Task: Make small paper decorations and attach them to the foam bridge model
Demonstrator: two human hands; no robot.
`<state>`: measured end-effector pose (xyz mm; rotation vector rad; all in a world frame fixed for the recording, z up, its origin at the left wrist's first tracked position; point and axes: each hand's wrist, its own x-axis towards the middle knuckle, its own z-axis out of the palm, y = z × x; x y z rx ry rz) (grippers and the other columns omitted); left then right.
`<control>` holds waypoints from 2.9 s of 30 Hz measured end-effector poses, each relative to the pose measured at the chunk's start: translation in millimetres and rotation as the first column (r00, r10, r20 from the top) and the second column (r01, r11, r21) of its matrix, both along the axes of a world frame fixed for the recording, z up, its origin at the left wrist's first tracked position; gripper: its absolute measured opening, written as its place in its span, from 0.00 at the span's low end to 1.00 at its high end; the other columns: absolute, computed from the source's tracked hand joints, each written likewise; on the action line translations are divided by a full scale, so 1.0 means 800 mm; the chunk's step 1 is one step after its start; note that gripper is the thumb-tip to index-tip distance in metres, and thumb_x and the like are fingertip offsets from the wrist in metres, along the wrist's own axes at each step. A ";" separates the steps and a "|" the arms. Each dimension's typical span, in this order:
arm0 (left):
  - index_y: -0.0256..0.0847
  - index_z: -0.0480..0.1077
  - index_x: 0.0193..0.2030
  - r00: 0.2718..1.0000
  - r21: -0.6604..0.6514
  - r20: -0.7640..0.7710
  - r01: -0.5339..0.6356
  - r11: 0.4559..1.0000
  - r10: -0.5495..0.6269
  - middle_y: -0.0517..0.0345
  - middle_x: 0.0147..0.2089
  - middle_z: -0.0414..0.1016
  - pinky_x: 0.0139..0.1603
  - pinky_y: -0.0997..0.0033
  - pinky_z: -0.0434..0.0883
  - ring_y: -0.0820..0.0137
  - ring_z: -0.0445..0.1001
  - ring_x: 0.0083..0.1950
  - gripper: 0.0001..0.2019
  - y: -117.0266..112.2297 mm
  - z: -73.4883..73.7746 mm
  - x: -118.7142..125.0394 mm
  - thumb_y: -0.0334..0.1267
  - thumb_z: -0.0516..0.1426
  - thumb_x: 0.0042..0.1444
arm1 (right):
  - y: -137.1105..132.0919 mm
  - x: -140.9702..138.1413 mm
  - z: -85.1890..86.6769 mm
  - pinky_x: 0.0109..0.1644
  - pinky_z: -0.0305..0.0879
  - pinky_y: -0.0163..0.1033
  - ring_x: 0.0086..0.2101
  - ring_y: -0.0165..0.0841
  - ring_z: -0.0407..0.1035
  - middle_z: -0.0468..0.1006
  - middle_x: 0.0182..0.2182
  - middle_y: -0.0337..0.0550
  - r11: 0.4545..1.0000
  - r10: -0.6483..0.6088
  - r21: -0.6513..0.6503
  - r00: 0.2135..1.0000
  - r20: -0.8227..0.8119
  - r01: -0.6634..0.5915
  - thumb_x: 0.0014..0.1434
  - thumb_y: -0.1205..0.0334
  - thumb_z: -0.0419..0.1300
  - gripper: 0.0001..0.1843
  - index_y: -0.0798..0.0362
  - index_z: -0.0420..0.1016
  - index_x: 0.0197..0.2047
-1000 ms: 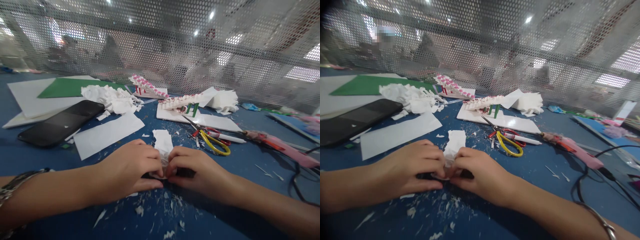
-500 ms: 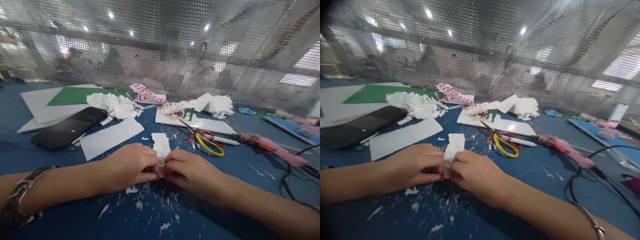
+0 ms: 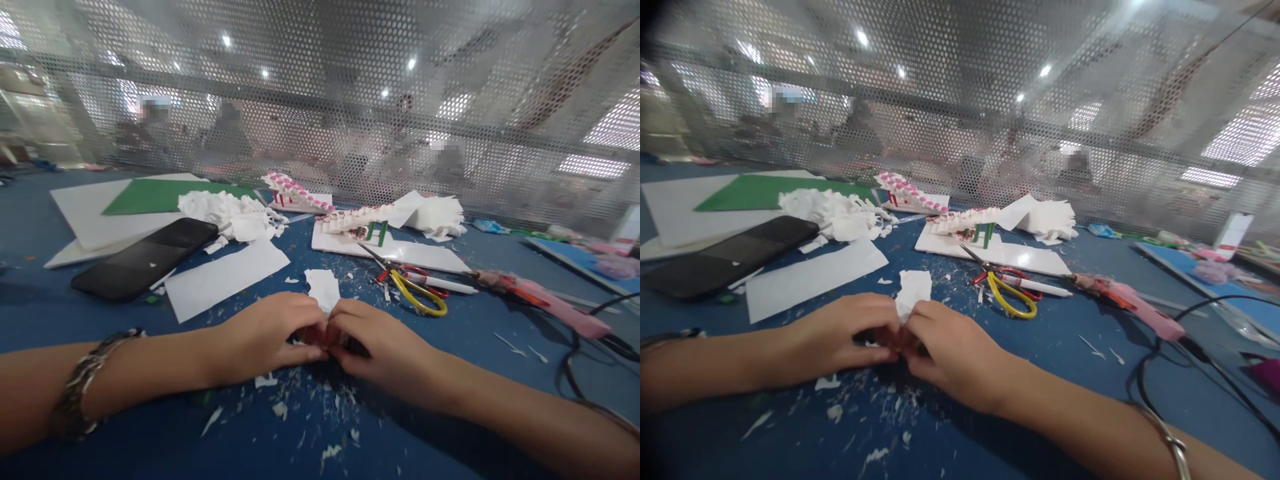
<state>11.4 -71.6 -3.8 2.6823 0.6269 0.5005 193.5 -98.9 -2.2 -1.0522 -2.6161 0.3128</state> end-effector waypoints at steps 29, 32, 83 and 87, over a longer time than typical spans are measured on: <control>0.36 0.65 0.27 0.869 -0.566 0.362 -0.084 0.820 0.339 0.66 0.22 0.60 0.24 0.79 0.55 0.79 0.56 0.24 0.10 0.011 0.014 -0.002 0.41 0.52 0.50 | 0.017 -0.019 0.049 0.30 0.59 0.29 0.26 0.24 0.63 0.70 0.24 0.35 0.988 -0.143 -0.091 0.945 -0.294 0.122 0.52 0.64 0.54 0.03 0.54 0.66 0.30; 0.36 0.66 0.28 0.841 -0.606 0.384 -0.081 0.791 0.380 0.65 0.24 0.62 0.26 0.79 0.57 0.79 0.58 0.25 0.09 0.012 0.014 -0.004 0.40 0.52 0.50 | 0.020 -0.017 0.046 0.31 0.60 0.30 0.28 0.25 0.64 0.71 0.26 0.37 0.984 -0.175 -0.093 0.916 -0.361 0.152 0.52 0.62 0.54 0.05 0.54 0.66 0.33; 0.38 0.69 0.23 0.871 -0.314 0.363 -0.219 0.924 0.330 0.63 0.23 0.67 0.29 0.78 0.62 0.77 0.65 0.26 0.07 -0.003 0.026 -0.003 0.37 0.55 0.48 | 0.007 -0.020 0.044 0.22 0.55 0.27 0.19 0.21 0.61 0.69 0.18 0.33 0.968 -0.140 0.164 0.954 -0.265 0.188 0.54 0.60 0.53 0.07 0.54 0.66 0.28; 0.38 0.69 0.23 0.837 -0.431 0.404 -0.183 0.884 0.370 0.62 0.24 0.68 0.27 0.79 0.61 0.77 0.64 0.25 0.07 0.002 0.028 -0.002 0.37 0.55 0.48 | 0.007 -0.018 0.055 0.23 0.57 0.27 0.21 0.22 0.64 0.70 0.20 0.34 0.977 -0.200 -0.014 0.903 -0.381 0.211 0.52 0.60 0.53 0.06 0.54 0.66 0.28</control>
